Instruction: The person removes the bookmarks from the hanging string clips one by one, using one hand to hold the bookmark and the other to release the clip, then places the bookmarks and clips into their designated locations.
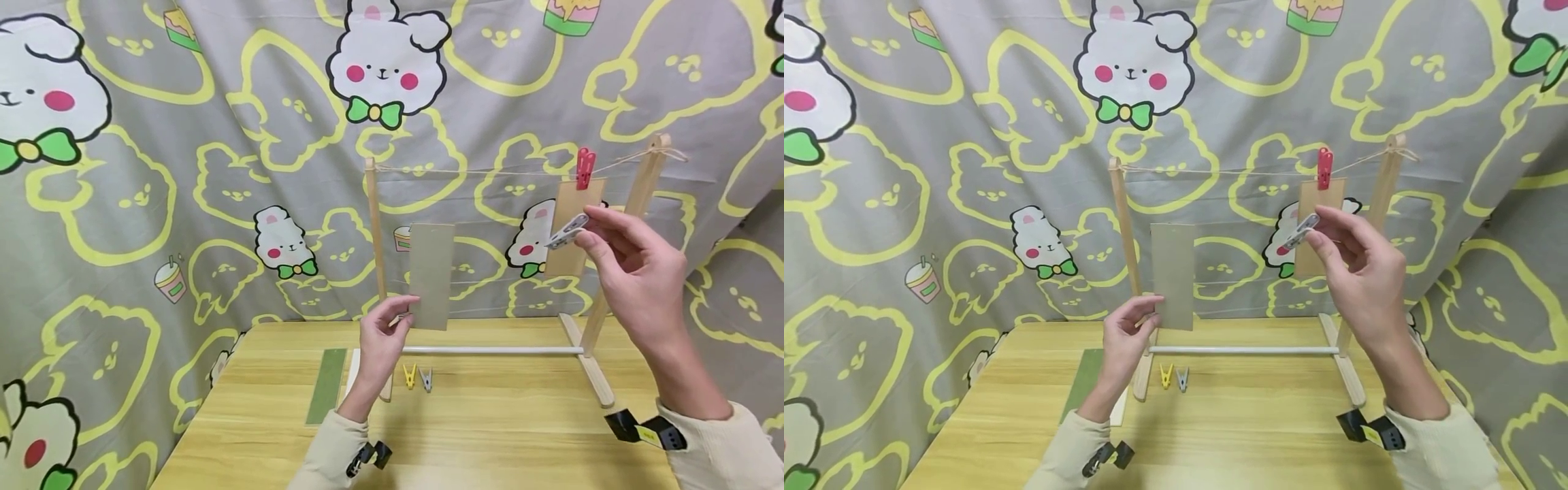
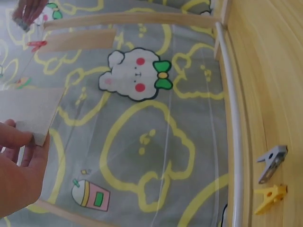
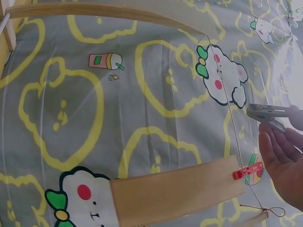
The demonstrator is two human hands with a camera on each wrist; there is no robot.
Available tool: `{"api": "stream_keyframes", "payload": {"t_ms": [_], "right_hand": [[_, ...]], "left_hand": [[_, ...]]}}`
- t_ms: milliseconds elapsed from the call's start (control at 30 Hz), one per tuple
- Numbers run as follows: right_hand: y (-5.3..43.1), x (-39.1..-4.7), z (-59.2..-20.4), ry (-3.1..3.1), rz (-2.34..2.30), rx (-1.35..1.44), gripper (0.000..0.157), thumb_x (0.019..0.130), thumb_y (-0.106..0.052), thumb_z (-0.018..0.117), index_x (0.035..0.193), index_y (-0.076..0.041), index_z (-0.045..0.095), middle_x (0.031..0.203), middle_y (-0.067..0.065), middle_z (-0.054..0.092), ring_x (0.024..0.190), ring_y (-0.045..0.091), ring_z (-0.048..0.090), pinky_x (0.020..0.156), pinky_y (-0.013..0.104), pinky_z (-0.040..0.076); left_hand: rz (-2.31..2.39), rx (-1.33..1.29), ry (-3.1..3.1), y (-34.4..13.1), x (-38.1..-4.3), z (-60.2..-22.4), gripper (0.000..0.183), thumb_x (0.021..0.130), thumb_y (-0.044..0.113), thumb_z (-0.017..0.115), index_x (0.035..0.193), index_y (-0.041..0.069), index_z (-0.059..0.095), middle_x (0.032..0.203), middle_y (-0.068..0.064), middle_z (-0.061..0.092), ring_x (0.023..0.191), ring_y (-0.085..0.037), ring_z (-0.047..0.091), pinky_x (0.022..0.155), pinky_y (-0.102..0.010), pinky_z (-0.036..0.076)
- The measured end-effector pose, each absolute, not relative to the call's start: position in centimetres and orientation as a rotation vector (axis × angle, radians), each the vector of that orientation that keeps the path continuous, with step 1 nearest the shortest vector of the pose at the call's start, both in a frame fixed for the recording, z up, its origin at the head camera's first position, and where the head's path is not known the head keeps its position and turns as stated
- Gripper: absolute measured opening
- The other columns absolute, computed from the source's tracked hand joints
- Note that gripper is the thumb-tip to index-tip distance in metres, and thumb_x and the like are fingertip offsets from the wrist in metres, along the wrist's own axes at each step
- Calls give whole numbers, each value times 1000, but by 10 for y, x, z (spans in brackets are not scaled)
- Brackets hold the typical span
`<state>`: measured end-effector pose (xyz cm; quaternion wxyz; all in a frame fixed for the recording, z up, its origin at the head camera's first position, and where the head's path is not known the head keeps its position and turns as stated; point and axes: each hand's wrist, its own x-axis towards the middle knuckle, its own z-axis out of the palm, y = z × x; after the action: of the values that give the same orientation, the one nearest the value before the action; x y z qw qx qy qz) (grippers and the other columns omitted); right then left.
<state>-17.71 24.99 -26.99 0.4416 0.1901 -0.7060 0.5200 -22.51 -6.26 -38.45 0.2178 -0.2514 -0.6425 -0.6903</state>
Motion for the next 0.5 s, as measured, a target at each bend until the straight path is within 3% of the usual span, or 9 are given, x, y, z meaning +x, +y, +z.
{"api": "stream_keyframes", "payload": {"t_ms": [133, 500], "right_hand": [[249, -175, -277, -1692, 1310, 465, 38, 88, 16, 69, 126, 8, 68, 108, 8, 74, 93, 11, 72, 82, 14, 55], [247, -173, -295, -1618, 1417, 481, 35, 87, 17, 70, 121, 13, 67, 107, 14, 73, 95, 14, 72, 85, 18, 56]], "left_hand": [[-1910, -695, -1764, -70, -224, -386, 33, 85, -24, 63, 111, -6, 73, 110, -23, 72, 99, -15, 67, 79, -20, 57], [-1903, -639, -1726, -88, -216, -391, 29, 84, -24, 64, 110, -11, 71, 112, -27, 70, 102, -12, 69, 74, -18, 56]]}}
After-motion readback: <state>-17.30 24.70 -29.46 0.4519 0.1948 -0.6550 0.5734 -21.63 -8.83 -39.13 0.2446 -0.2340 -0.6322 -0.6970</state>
